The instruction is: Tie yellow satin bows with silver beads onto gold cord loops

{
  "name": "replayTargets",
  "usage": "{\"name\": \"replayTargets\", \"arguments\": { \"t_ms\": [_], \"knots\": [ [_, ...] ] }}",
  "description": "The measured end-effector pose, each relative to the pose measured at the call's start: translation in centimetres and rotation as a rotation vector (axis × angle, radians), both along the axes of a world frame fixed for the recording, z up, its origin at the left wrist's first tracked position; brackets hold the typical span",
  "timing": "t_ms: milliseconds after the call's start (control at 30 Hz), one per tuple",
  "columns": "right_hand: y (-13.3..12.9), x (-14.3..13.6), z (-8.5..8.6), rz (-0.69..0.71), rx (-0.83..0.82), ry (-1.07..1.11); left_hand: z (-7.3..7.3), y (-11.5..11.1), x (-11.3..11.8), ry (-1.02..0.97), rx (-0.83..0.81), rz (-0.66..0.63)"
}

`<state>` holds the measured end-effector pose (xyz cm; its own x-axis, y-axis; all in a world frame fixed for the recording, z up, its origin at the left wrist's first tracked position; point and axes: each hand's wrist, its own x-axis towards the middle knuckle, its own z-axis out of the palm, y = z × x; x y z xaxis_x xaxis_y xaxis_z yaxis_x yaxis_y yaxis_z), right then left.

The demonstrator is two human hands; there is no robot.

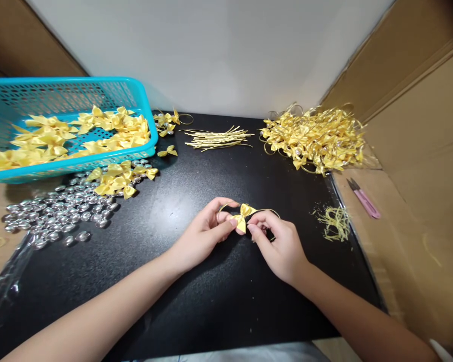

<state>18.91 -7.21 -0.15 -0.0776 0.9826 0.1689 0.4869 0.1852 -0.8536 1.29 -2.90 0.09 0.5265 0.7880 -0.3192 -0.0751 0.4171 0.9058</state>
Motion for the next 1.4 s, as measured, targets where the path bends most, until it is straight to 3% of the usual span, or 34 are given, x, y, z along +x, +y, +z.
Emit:
{"name": "replayTargets", "arguments": {
  "t_ms": [267, 567, 1400],
  "knots": [
    [-0.02, 0.00, 0.01, -0.003, -0.056, 0.002, -0.12, -0.20, 0.10, 0.008, 0.096, 0.020],
    [-0.02, 0.07, -0.07, -0.003, -0.096, -0.008, -0.49, -0.38, 0.07, -0.082, 0.048, 0.036],
    [-0.06, 0.05, 0.29, -0.010, -0.061, -0.027, -0.23, -0.43, 0.09, 0.110, 0.124, 0.074]
  ]
}}
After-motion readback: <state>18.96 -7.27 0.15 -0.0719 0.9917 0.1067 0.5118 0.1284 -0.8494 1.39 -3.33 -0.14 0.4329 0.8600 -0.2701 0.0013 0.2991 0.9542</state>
